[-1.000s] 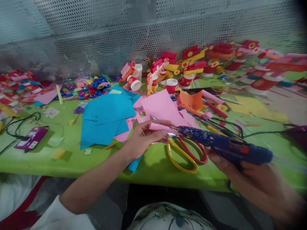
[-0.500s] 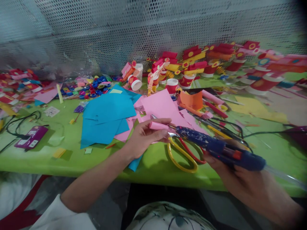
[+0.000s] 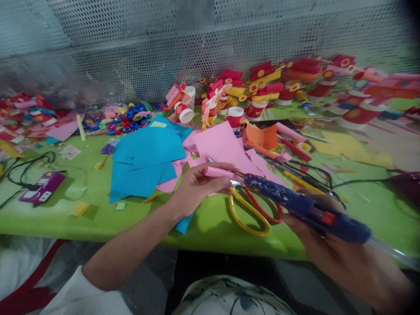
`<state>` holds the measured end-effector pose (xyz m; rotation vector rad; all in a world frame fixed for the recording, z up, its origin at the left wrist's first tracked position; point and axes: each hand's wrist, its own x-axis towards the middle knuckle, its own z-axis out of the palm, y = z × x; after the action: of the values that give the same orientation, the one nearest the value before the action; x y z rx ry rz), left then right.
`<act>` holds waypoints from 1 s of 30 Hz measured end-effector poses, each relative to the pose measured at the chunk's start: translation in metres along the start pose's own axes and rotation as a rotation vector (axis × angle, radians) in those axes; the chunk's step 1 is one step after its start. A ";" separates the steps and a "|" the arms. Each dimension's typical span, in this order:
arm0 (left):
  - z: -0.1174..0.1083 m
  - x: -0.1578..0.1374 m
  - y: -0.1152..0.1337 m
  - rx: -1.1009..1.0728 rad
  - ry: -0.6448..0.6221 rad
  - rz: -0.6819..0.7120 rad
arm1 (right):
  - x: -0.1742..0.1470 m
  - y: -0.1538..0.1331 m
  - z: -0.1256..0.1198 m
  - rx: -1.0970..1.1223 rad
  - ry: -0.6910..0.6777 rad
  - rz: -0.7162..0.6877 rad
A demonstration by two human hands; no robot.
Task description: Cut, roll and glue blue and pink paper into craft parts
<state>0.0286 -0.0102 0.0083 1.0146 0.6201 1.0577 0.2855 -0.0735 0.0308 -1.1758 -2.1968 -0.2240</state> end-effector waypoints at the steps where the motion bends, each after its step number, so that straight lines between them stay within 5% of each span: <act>1: 0.001 0.000 0.001 -0.001 0.004 -0.001 | -0.001 0.000 0.000 0.007 0.001 -0.001; 30: -0.002 -0.002 -0.001 -0.025 -0.018 0.024 | -0.022 0.016 -0.004 0.088 -0.029 0.101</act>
<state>0.0264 -0.0111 0.0060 1.0106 0.5799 1.0738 0.3090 -0.0808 0.0186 -1.2436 -2.1423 -0.0684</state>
